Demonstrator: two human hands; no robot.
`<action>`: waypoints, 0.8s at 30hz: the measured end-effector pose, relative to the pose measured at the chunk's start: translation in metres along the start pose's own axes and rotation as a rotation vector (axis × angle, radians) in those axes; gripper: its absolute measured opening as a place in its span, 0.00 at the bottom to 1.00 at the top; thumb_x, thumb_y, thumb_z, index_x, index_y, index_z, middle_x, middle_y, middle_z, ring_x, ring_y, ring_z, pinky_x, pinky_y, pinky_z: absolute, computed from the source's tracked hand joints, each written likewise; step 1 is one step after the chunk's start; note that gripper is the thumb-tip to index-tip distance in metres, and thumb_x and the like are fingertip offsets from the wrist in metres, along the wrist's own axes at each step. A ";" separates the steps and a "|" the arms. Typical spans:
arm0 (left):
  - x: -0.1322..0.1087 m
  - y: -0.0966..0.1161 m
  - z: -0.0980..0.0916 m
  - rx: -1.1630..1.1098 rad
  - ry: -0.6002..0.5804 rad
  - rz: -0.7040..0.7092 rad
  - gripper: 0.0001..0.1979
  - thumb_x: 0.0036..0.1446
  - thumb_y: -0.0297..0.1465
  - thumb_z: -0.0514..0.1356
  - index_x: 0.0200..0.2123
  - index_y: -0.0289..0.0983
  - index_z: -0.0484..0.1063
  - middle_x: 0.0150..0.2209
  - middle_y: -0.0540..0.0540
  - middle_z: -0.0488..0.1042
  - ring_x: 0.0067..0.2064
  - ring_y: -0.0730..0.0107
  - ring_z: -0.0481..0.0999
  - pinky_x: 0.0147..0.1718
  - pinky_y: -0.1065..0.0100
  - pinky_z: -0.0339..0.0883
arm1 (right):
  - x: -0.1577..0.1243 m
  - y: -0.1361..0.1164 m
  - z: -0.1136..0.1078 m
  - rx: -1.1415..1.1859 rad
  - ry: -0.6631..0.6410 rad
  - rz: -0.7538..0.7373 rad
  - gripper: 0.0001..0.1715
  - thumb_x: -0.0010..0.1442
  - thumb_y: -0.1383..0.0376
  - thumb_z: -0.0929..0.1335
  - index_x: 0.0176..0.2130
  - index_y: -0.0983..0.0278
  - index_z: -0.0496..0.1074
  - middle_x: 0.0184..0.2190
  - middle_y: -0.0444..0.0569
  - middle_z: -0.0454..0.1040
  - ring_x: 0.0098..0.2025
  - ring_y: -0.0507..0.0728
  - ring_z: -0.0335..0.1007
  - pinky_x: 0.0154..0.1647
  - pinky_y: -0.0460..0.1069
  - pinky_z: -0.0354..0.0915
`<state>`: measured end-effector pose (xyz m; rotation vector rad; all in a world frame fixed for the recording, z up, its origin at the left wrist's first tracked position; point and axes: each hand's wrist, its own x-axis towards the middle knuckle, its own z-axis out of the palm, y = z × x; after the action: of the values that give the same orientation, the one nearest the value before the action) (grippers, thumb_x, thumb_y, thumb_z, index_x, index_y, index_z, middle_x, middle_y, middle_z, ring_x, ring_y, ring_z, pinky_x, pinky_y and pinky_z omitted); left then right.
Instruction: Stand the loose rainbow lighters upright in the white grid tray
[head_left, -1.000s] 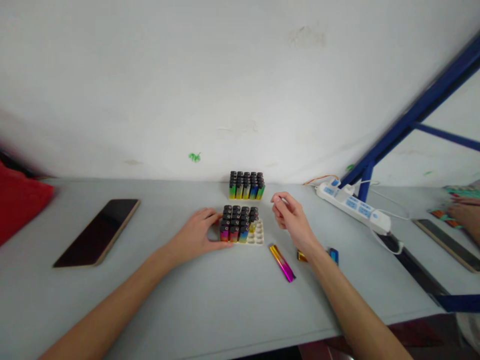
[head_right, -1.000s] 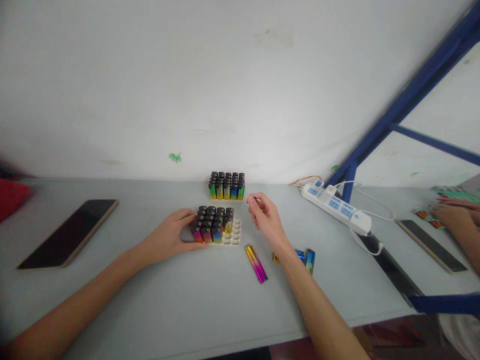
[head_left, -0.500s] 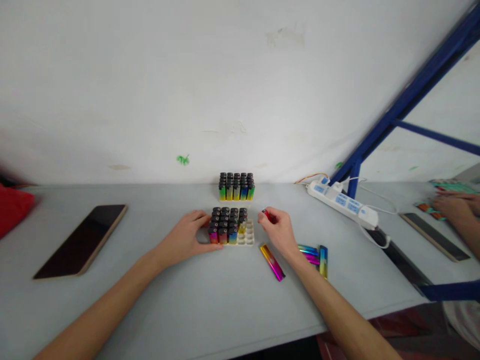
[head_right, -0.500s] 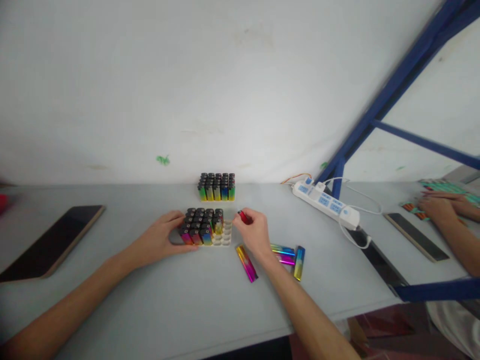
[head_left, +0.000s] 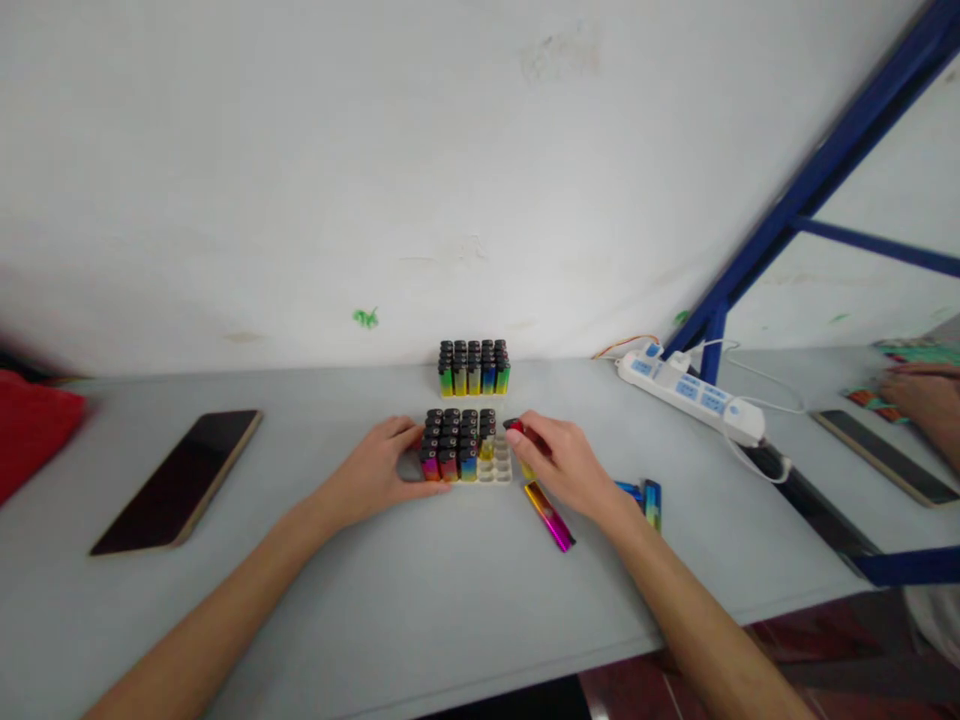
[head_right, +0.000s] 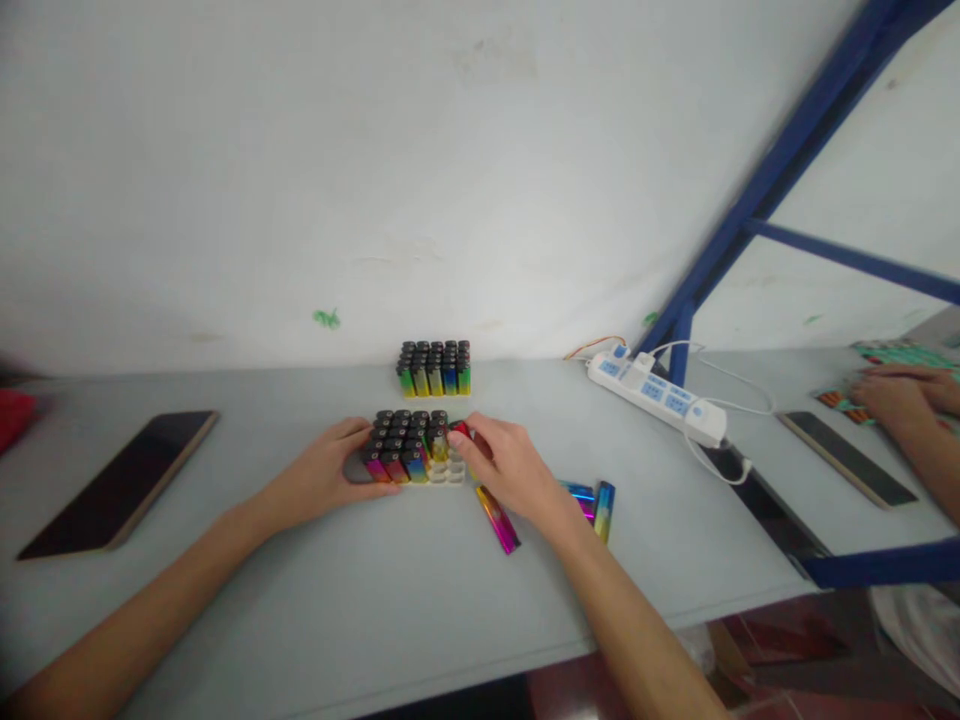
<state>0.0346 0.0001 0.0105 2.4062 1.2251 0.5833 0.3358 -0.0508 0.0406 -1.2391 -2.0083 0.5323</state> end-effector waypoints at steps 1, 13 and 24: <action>0.000 0.000 0.000 -0.002 0.004 0.000 0.31 0.51 0.59 0.73 0.46 0.40 0.83 0.50 0.38 0.82 0.53 0.43 0.80 0.57 0.47 0.75 | -0.001 0.000 0.001 -0.010 -0.026 0.002 0.25 0.79 0.50 0.63 0.33 0.59 0.67 0.26 0.41 0.69 0.28 0.54 0.65 0.34 0.49 0.60; -0.001 -0.001 0.004 0.015 0.014 -0.006 0.32 0.51 0.60 0.72 0.45 0.39 0.81 0.47 0.38 0.80 0.51 0.43 0.80 0.55 0.47 0.74 | -0.002 0.002 0.009 -0.230 -0.150 -0.046 0.18 0.80 0.53 0.65 0.41 0.60 0.72 0.35 0.48 0.80 0.34 0.58 0.76 0.37 0.50 0.64; 0.000 -0.002 0.006 0.019 0.019 0.002 0.33 0.52 0.60 0.71 0.46 0.38 0.81 0.48 0.37 0.81 0.52 0.41 0.80 0.56 0.46 0.73 | 0.007 0.000 0.011 -0.420 -0.293 -0.123 0.17 0.80 0.55 0.67 0.42 0.62 0.77 0.37 0.50 0.82 0.36 0.58 0.77 0.42 0.50 0.64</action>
<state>0.0363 0.0007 0.0039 2.4232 1.2413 0.5998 0.3255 -0.0443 0.0356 -1.3240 -2.5196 0.2469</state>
